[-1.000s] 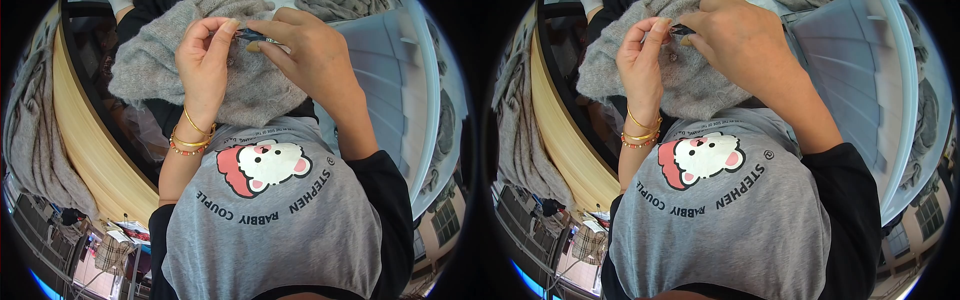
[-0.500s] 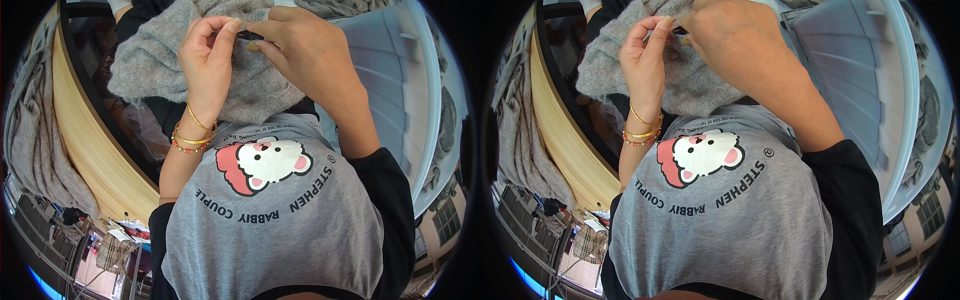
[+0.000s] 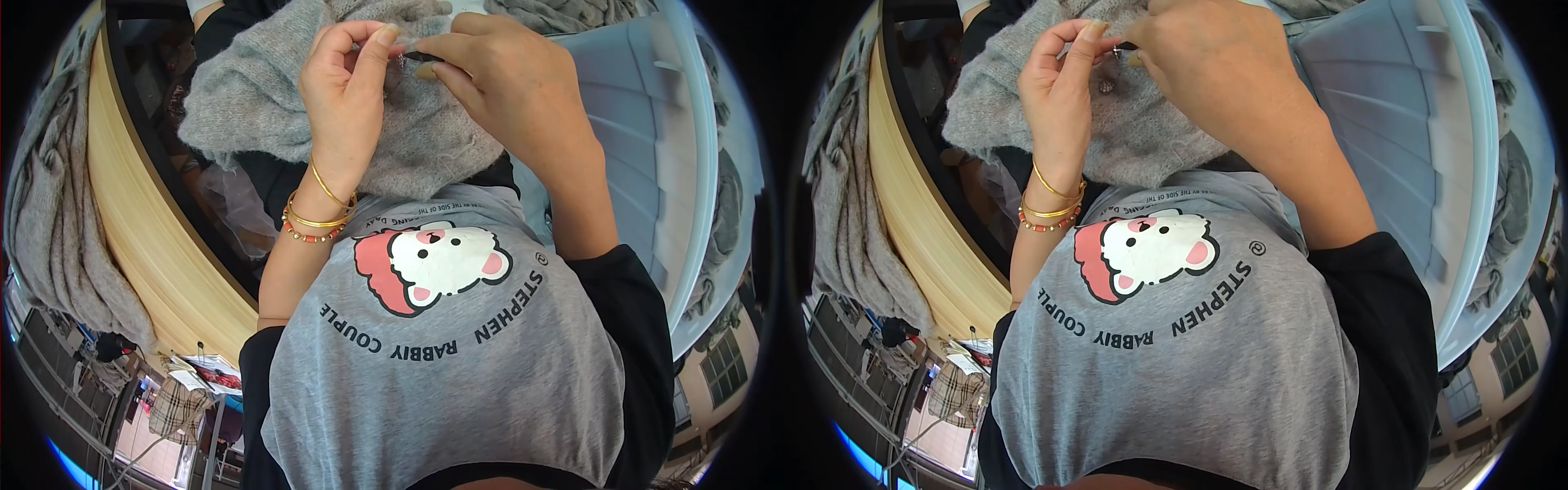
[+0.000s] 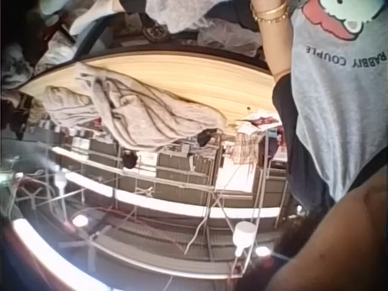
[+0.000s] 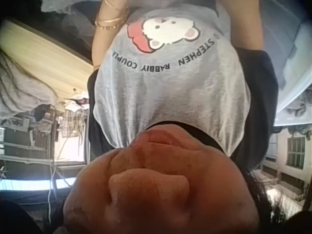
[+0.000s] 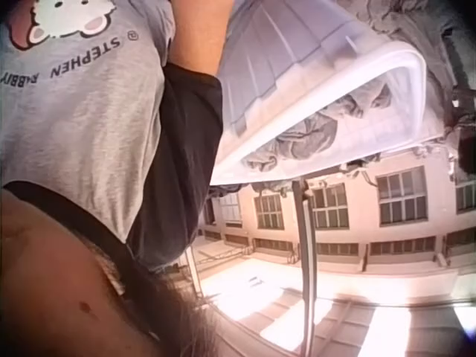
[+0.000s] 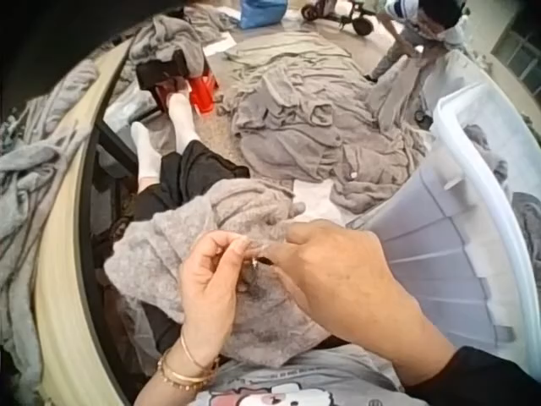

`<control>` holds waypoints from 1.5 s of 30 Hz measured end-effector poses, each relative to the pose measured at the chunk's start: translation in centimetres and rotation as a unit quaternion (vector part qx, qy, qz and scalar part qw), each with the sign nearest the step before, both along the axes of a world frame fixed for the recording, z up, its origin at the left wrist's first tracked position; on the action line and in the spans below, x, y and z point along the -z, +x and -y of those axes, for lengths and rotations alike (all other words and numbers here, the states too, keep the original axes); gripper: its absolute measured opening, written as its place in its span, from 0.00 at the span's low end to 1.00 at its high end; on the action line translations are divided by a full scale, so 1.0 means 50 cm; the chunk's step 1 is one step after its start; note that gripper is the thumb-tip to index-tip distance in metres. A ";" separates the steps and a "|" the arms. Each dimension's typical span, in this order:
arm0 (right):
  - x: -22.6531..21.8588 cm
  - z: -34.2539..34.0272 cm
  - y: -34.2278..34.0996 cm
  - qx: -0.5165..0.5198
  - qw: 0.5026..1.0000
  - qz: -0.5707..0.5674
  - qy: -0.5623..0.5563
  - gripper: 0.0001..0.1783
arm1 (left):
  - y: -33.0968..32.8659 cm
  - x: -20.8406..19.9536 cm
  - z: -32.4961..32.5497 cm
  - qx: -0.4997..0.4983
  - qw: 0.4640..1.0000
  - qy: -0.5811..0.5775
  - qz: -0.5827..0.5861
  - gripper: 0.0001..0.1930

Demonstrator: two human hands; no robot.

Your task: Trim excess threads and inspect fuzzy grey garments using thread snips.

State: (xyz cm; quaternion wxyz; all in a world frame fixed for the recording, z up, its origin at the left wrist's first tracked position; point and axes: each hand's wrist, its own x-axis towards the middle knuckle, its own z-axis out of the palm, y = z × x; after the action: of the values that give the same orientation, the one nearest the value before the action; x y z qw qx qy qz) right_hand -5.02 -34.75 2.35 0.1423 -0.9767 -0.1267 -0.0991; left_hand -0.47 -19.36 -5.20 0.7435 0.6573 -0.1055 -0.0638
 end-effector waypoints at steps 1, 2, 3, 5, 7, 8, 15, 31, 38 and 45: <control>0.004 0.004 -0.003 -0.003 1.000 0.007 0.000 0.14 | 0.004 0.005 -0.006 0.001 1.000 0.025 0.017 0.05; 0.007 0.014 -0.003 0.020 0.999 -0.007 0.037 0.14 | 0.015 0.006 -0.011 0.000 0.998 0.050 0.038 0.06; 0.005 0.026 -0.002 0.042 0.996 -0.020 0.074 0.13 | 0.009 -0.005 -0.020 0.037 0.996 0.081 -0.003 0.09; -0.005 0.049 -0.006 0.076 0.993 -0.016 0.084 0.14 | 0.006 -0.001 -0.016 0.065 0.980 0.185 0.036 0.24; -0.009 0.084 -0.032 0.148 0.985 -0.033 0.085 0.16 | -0.004 -0.024 0.014 0.104 0.916 0.348 0.169 0.41; 0.004 0.098 -0.034 0.165 0.982 -0.027 0.087 0.17 | -0.012 -0.029 0.028 0.134 0.863 0.449 0.188 0.46; -0.022 0.126 -0.074 0.258 0.951 0.002 0.170 0.17 | -0.003 -0.017 0.186 0.294 0.566 0.693 0.336 0.33; -0.035 0.146 -0.096 0.277 0.951 0.065 0.123 0.18 | 0.127 -0.044 0.171 0.368 0.499 0.726 0.299 0.17; -0.047 0.143 -0.109 0.244 0.953 0.111 0.142 0.18 | 0.194 -0.299 -0.060 0.407 0.860 0.306 0.033 0.21; -0.052 0.163 -0.083 0.293 0.941 0.062 0.160 0.18 | 0.229 -0.631 -0.375 0.114 0.961 0.099 0.232 0.19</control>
State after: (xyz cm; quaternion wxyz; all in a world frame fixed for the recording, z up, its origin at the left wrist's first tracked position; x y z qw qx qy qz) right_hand -9.15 -42.90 4.94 0.2527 -0.9270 0.1743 -0.2156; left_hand 10.99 -0.61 26.35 0.6173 0.7083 -0.3423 -0.0036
